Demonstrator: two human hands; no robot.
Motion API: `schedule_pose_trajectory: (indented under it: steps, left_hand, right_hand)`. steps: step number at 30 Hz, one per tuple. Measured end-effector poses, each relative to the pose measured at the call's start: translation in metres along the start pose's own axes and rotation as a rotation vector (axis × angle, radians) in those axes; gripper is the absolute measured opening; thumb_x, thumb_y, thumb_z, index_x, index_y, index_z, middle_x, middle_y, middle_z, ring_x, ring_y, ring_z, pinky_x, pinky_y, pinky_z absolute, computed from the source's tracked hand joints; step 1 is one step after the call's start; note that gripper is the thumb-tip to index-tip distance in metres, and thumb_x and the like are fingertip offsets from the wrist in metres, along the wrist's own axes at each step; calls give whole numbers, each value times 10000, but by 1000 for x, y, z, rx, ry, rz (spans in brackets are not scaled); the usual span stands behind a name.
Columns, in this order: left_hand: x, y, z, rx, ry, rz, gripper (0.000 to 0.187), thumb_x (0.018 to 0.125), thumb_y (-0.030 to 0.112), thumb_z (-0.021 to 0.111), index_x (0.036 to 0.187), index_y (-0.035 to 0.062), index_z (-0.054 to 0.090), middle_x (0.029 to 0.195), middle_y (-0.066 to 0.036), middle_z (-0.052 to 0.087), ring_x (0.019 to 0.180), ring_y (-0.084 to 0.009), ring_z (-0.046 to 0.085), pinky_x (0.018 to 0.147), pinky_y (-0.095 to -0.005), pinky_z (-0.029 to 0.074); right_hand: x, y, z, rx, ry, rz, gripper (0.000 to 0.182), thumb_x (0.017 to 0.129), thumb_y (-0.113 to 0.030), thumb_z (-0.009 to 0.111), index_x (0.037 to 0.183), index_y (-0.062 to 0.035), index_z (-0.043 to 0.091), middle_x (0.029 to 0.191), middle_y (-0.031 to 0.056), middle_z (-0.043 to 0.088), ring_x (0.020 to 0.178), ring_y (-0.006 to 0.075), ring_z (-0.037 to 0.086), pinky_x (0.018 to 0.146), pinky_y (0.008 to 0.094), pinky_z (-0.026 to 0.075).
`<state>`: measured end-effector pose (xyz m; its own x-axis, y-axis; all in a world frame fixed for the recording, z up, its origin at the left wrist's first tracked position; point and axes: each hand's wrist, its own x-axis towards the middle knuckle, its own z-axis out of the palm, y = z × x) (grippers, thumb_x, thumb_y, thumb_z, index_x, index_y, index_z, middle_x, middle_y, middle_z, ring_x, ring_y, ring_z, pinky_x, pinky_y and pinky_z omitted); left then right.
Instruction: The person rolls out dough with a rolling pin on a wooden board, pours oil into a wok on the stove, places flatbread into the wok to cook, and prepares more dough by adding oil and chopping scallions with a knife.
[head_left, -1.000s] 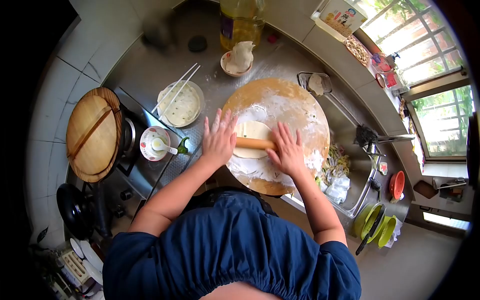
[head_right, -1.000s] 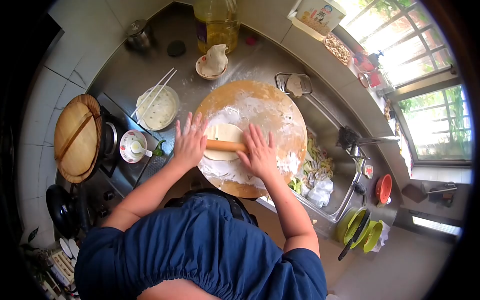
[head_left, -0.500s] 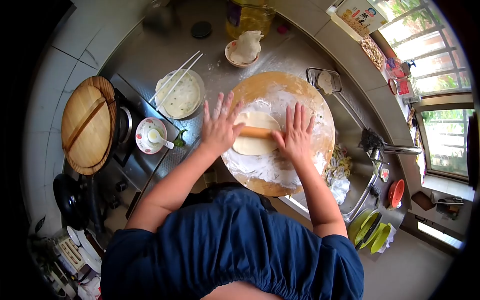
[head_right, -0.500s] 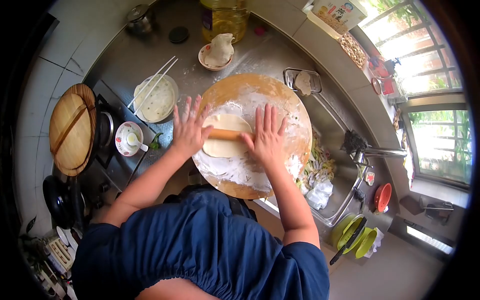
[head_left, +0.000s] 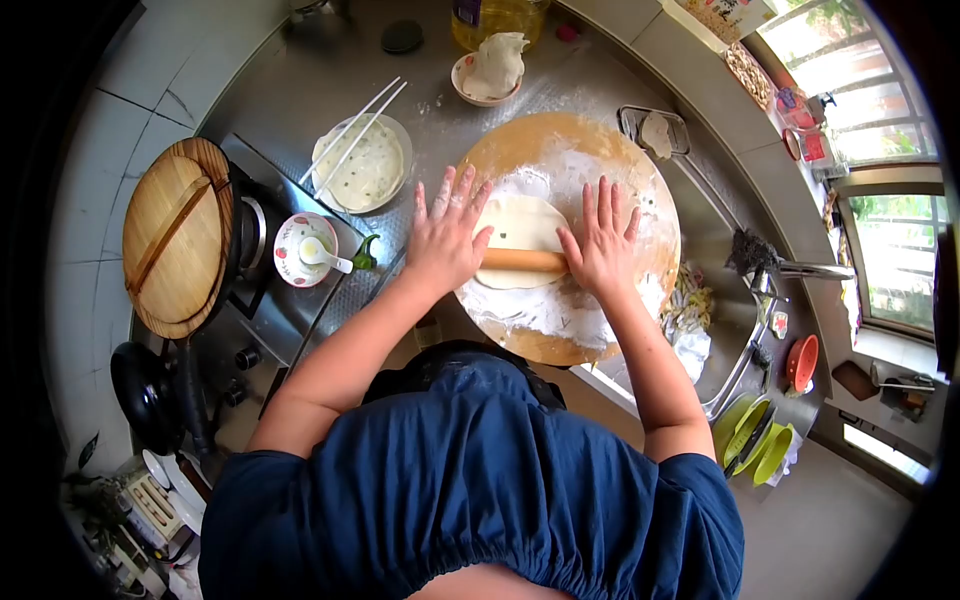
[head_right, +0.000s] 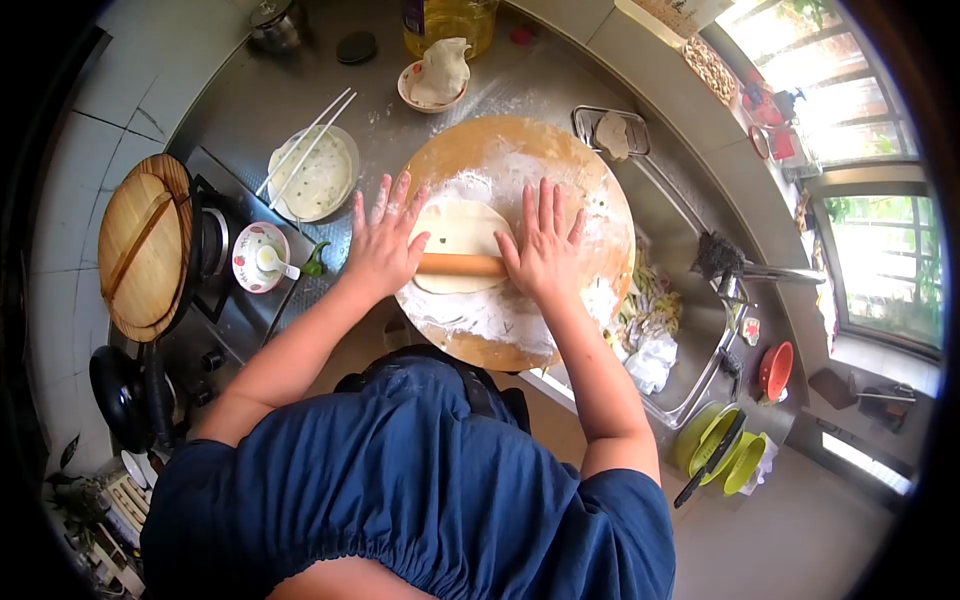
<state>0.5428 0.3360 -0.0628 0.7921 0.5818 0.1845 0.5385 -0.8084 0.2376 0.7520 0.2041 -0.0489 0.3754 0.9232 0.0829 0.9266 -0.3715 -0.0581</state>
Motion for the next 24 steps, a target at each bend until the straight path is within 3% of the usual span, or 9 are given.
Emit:
schedule_pose_trajectory:
  steps: [9,11,12,13,15,16,19,21,24]
  left_hand:
    - [-57,19,-9,-53,-114,103,708,905,441,492,1465,71,267,1532,-163,218,1418,-365,175,1110,-592,126]
    - [-74,22,-13,-36,-159,131,716,904,449,492,1463,62,267,1531,-162,222,1418,-365,175,1116,-577,131]
    - [-83,22,-14,-75,-186,150,719,902,450,495,1462,61,268,1531,-159,223,1418,-362,175,1120,-564,136]
    - [-88,23,-17,-115,-211,169,722,900,452,498,1460,59,270,1530,-156,225,1419,-359,175,1124,-552,141]
    - [-98,21,-24,-115,-252,195,709,907,444,491,1458,52,276,1532,-151,224,1418,-352,185,1128,-538,144]
    - [-103,20,-27,-131,-267,201,706,907,439,493,1456,49,279,1532,-152,225,1416,-352,192,1127,-541,141]
    - [-99,17,-44,-168,-234,200,693,910,410,502,1454,41,285,1526,-158,240,1413,-356,205,1125,-552,126]
    - [-88,17,-53,-151,-101,147,670,913,364,505,1455,38,285,1519,-164,255,1414,-357,202,1123,-562,108]
    - [-53,13,-43,-127,-27,66,628,923,339,488,1444,36,309,1511,-162,277,1411,-350,214,1119,-571,113]
  right_hand:
    - [-80,-12,-6,-10,-44,21,776,870,-512,512,1449,-39,304,1534,199,191,1439,329,134,1130,561,34]
    - [-98,-14,-7,-28,-137,-4,779,852,-481,557,1448,-47,308,1536,202,182,1440,333,128,1132,556,26]
    - [-106,-15,-7,32,-58,-34,666,842,-370,611,1386,-53,395,1491,178,299,1398,312,255,1130,528,95]
    - [-113,-12,-4,33,-52,-33,666,842,-370,611,1386,-53,395,1491,178,299,1398,312,255,1130,528,95]
    - [-124,-8,0,124,-6,-105,488,839,-230,626,1277,-68,483,1346,123,478,1261,276,431,1085,473,229]
    - [-125,-9,0,169,104,-139,379,798,-139,656,1155,-87,538,1157,62,574,1094,233,526,1016,425,299]
    - [-120,-12,-25,116,174,-180,376,803,-150,658,1152,-84,534,1086,47,583,1051,206,540,972,411,312]
    - [-100,-12,-40,126,206,-174,331,796,-144,669,1104,-90,560,1046,45,592,1015,209,551,936,400,337]
    - [-57,-1,-40,166,205,-208,310,815,-147,647,1107,-88,561,1082,55,595,1039,220,550,936,401,345]
